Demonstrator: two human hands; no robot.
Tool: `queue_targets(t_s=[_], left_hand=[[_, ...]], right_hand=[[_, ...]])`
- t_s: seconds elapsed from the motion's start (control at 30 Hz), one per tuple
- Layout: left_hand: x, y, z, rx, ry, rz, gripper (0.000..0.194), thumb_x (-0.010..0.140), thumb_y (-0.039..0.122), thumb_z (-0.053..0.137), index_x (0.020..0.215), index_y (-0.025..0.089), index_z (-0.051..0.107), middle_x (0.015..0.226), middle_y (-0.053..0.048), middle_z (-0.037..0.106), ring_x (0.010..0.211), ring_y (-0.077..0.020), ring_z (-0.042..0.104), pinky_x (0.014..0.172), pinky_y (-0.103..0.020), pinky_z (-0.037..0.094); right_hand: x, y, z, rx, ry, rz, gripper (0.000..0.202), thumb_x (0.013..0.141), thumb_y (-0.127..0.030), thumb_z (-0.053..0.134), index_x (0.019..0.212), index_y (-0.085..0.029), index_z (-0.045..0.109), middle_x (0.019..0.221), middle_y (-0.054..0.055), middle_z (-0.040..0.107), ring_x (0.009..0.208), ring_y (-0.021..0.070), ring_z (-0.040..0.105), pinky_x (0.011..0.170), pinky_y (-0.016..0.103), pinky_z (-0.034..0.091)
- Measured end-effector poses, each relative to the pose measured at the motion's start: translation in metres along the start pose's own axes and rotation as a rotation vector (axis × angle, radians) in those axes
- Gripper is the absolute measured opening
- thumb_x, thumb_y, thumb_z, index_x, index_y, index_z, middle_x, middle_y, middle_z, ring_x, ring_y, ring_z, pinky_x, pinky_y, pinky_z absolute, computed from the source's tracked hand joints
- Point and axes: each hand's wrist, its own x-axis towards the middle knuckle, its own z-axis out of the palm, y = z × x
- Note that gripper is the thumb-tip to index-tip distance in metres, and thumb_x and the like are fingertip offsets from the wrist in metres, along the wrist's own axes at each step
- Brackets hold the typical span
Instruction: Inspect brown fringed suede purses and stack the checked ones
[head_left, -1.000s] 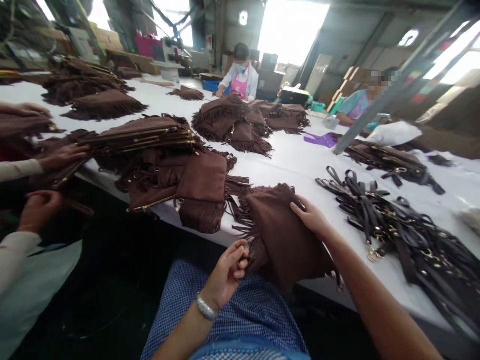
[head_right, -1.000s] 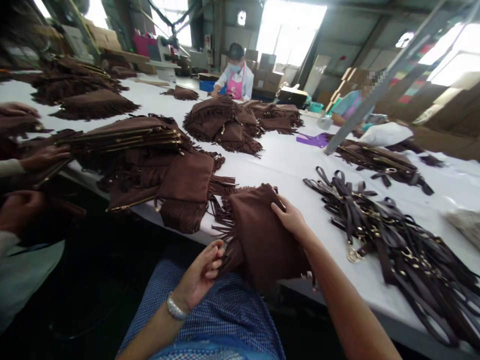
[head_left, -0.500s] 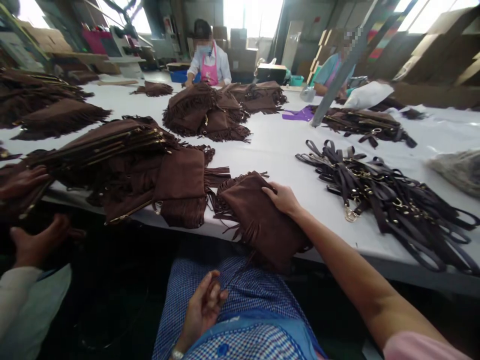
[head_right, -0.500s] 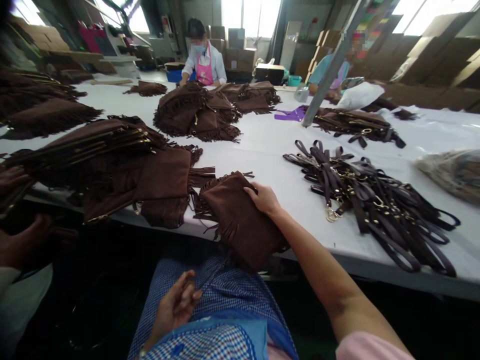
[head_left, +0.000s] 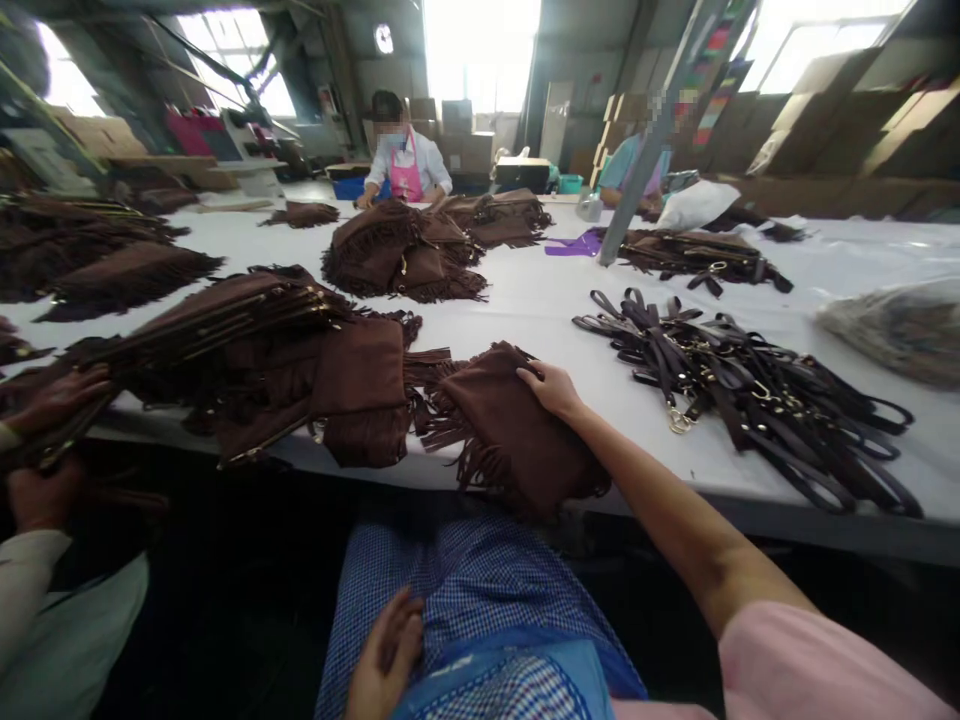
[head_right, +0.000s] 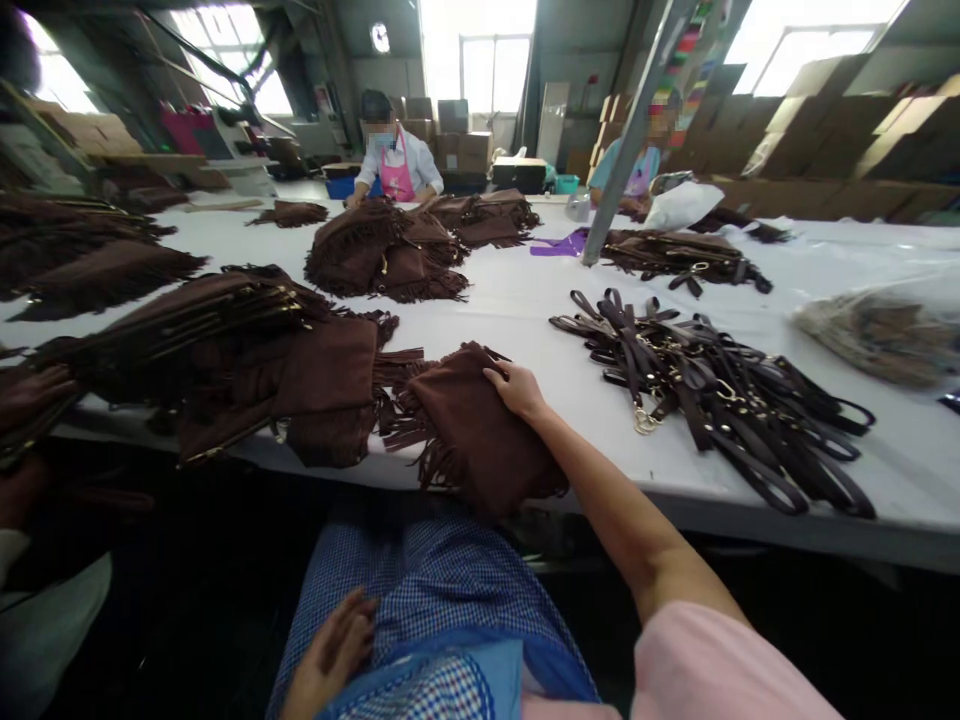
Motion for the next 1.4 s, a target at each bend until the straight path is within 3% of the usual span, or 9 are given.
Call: queue_targets(t_s=[0.23,0.47,0.57,0.73,0.93,1.03,1.13,1.23,1.4], left_hand=[[0.033,0.095,0.106,-0.302,-0.654,0.302,0.103,0.060,0.057,0.082,0.144,0.019,0.037,0.144,-0.020,0.047,0.136,-0.0350,0.040,0.114,-0.050,0.029],[0.022,0.122,0.118,-0.630,-0.568,0.268,0.064,0.071,0.040,0.079,0.129,0.026,0.055,0.128,-0.008,0.063,0.127,-0.0296,0.051,0.106,-0.045,0.042],[0.020,0.129,0.110,-0.811,-0.502,0.143,0.031,0.082,0.032,0.071,0.110,0.023,0.061,0.092,-0.001,0.070,0.086,-0.0148,0.069,0.071,-0.023,0.055],[0.016,0.115,0.070,-1.122,-0.575,0.029,0.020,0.085,0.028,0.068,0.077,0.017,0.054,0.047,0.011,0.037,0.033,0.0003,0.032,0.031,-0.010,0.022],[0.002,0.010,-0.017,-1.147,-0.308,-0.133,0.033,0.085,0.028,0.068,0.062,0.018,0.046,0.037,0.011,0.025,0.027,-0.0001,0.015,0.026,-0.010,0.011],[-0.003,-0.021,-0.037,-0.997,-0.065,-0.172,0.024,0.078,0.033,0.075,0.068,0.020,0.057,0.041,0.009,0.040,0.030,-0.0008,0.028,0.029,-0.010,0.023],[0.005,0.002,-0.014,-0.636,-0.042,-0.177,0.026,0.080,0.039,0.072,0.099,0.023,0.068,0.092,-0.003,0.071,0.075,-0.0120,0.066,0.063,-0.020,0.054],[0.023,0.054,0.032,-0.488,-0.188,0.062,0.062,0.076,0.051,0.072,0.129,0.023,0.056,0.137,-0.014,0.055,0.126,-0.0281,0.052,0.104,-0.040,0.043],[0.038,0.111,0.088,-0.552,-0.480,0.277,0.087,0.064,0.055,0.080,0.138,0.021,0.046,0.143,-0.016,0.048,0.135,-0.0342,0.040,0.114,-0.048,0.029]], right_hand=[[-0.017,-0.089,-0.045,0.236,-0.097,-0.200,0.033,0.090,-0.048,0.053,0.104,-0.023,0.070,0.092,0.001,0.073,0.082,0.0208,0.065,0.072,0.029,0.045],[0.003,-0.139,-0.058,0.390,-0.139,-0.314,0.035,0.089,-0.049,0.054,0.104,-0.021,0.071,0.092,0.000,0.073,0.081,0.0197,0.063,0.069,0.028,0.046],[0.021,-0.134,-0.028,0.389,-0.138,-0.341,0.035,0.089,-0.049,0.054,0.102,-0.021,0.071,0.091,0.000,0.073,0.082,0.0200,0.063,0.071,0.028,0.045],[0.030,-0.113,0.042,0.387,-0.170,-0.289,0.035,0.090,-0.048,0.053,0.098,-0.020,0.072,0.086,0.001,0.073,0.078,0.0200,0.064,0.070,0.028,0.045],[0.034,-0.082,0.077,0.379,-0.189,-0.272,0.032,0.089,-0.045,0.054,0.102,-0.023,0.072,0.094,0.003,0.074,0.086,0.0227,0.065,0.078,0.032,0.047],[0.044,-0.070,0.073,0.359,-0.105,-0.149,0.036,0.087,-0.049,0.053,0.096,-0.020,0.073,0.083,0.004,0.073,0.076,0.0225,0.064,0.070,0.032,0.046],[0.044,-0.070,0.071,0.472,-0.167,-0.123,0.038,0.086,-0.053,0.055,0.095,-0.020,0.072,0.082,0.003,0.072,0.074,0.0210,0.063,0.065,0.030,0.046],[0.035,-0.077,0.070,0.622,-0.247,-0.122,0.039,0.084,-0.055,0.058,0.098,-0.021,0.071,0.085,0.002,0.072,0.075,0.0201,0.063,0.064,0.029,0.047],[0.021,-0.084,0.061,0.925,-0.378,0.024,0.042,0.079,-0.058,0.063,0.099,-0.021,0.069,0.088,0.002,0.073,0.074,0.0196,0.065,0.063,0.028,0.051]])
